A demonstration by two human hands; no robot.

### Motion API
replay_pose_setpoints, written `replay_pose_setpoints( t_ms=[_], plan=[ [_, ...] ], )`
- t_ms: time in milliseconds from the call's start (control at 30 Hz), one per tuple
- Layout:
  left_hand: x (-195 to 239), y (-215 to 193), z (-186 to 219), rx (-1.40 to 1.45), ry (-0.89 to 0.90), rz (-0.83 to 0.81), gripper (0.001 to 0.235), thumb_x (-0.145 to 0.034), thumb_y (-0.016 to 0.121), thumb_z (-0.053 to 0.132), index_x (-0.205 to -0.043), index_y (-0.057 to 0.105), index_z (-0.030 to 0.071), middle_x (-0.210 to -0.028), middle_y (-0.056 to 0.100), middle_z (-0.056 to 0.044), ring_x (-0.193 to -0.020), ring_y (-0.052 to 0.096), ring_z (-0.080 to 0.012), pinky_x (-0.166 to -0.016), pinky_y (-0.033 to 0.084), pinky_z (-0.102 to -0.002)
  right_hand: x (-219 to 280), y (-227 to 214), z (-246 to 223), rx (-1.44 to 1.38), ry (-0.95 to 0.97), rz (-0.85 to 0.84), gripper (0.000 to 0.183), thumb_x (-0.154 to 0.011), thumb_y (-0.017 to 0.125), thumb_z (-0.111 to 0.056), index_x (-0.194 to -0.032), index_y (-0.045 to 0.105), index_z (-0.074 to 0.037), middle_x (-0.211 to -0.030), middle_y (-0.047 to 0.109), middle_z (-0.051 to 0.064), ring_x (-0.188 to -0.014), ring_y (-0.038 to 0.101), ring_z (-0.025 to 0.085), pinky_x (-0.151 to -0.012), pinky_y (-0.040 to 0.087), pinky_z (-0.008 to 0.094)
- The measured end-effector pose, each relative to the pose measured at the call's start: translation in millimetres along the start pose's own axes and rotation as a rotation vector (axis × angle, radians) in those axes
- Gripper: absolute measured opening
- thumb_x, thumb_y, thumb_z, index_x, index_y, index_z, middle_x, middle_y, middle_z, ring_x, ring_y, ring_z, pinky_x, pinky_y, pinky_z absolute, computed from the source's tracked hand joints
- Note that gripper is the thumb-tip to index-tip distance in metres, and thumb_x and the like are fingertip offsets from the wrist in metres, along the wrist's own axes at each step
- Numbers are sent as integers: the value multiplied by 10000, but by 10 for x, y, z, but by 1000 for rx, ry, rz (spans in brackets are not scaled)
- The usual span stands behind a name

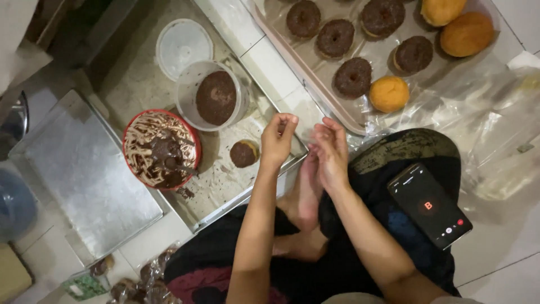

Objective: The person sits on the floor and uses a spoon to scoop chocolate filling from a bowl into the center of donuts. They handle the donuts one by one, filling them and placing them onto a tray.

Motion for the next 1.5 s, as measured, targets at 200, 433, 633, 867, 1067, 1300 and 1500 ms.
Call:
replay_pose_setpoints(
  t_ms=[200,433,633,867,1067,1300,1500],
  plan=[
    [368,-106,105,57,33,-39,174,-989,697,304,-1049,722,143,-902,714,-69,-733,675,-194,-657,560,-321,204,237,-307,364,-137,-214,579,-869,815,-90,-1392,567,-93,-1158,648,91,-953,650,124,-822,583,258],
    [823,-648,86,-212,277,100,235,-1020,622,328,-1058,673,102,-971,722,-189,-903,702,-444,-777,562,-517,110,2,-176,584,-243,-88,176,-852,849,-121,-1006,783,-174,-846,745,-17,-711,639,64,-651,530,214],
    [1176,-1311,-295,-327,132,217,249,-1022,637,352,-1062,682,111,-950,745,-143,-861,728,-367,-777,565,-478,408,55,-367,870,-442,-116,367,-852,718,25,-1171,730,-157,-1133,705,98,-1076,700,304,-880,581,378],
    [1507,-1429,-387,-134,8,213,193,-1010,657,328,-1055,673,141,-904,747,-122,-787,719,-292,-727,561,-388,945,440,124,735,-251,-584,590,-880,813,-160,-1406,547,-154,-1269,656,156,-1130,679,291,-914,553,374],
    [1697,-1284,-51,-193,120,183,190,-1016,640,297,-1047,665,111,-922,744,-146,-837,732,-342,-751,581,-437,1162,564,391,477,73,-756,601,-867,819,-64,-1338,446,-66,-1129,655,202,-920,715,230,-806,619,332],
    [1799,-1310,-194,-360,210,211,191,-1021,635,306,-1037,657,117,-896,719,-133,-830,710,-343,-759,558,-459,1023,496,111,945,-230,-649,169,-886,786,-268,-1013,676,-259,-866,761,-89,-762,750,84,-775,552,245],
    [1862,-1763,-567,-556,90,490,119,-933,755,249,-923,689,151,-837,727,-73,-811,730,-302,-740,566,-412,623,198,-632,1277,-645,-293,144,-844,834,-223,-934,722,-212,-817,730,44,-822,732,297,-723,579,431]
  ],
)
Point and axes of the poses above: each hand's wrist, its own x-axis away from the middle knuckle, its own y-axis out of the palm, z = x × y, the point moved 5 cm from there along -x, towards the middle knuckle
